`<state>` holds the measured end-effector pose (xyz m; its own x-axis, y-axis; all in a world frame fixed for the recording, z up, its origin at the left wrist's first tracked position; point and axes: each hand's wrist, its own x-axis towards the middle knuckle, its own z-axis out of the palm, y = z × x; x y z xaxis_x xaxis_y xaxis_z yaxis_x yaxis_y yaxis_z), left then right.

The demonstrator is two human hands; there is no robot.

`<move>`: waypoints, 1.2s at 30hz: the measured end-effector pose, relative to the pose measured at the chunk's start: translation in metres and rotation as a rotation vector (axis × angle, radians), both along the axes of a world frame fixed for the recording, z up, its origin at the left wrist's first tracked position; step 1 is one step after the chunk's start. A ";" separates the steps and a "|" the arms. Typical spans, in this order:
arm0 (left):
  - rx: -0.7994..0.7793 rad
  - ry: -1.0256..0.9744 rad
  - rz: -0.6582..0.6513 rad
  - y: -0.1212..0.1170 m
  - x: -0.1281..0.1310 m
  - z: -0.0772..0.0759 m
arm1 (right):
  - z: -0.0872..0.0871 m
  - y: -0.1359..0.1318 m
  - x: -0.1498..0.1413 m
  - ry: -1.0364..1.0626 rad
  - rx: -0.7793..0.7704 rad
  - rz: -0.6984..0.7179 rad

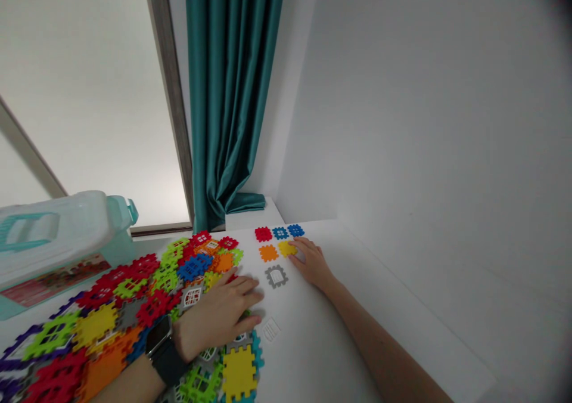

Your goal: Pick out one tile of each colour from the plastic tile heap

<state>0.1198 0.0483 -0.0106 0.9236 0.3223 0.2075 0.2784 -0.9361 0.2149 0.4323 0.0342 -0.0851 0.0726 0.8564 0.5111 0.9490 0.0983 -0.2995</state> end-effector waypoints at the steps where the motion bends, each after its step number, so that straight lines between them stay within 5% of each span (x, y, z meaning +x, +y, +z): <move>1: 0.001 -0.005 0.000 0.000 0.000 0.000 | 0.001 -0.001 -0.001 0.003 0.013 0.009; 8: 0.005 -0.012 -0.002 0.005 -0.003 0.004 | 0.016 -0.015 -0.023 0.001 0.084 0.136; 18: 0.091 0.000 0.107 0.017 -0.032 0.028 | 0.036 -0.025 -0.078 -0.063 0.023 0.295; 36: 0.163 -0.183 0.378 -0.014 -0.123 0.017 | 0.049 0.055 -0.125 -0.169 -0.273 0.368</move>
<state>-0.0036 0.0345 0.0060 0.6907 0.5798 0.4321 0.5787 -0.8015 0.1506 0.3073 0.0887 -0.0358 -0.3251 0.9140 0.2428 0.9035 0.3760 -0.2057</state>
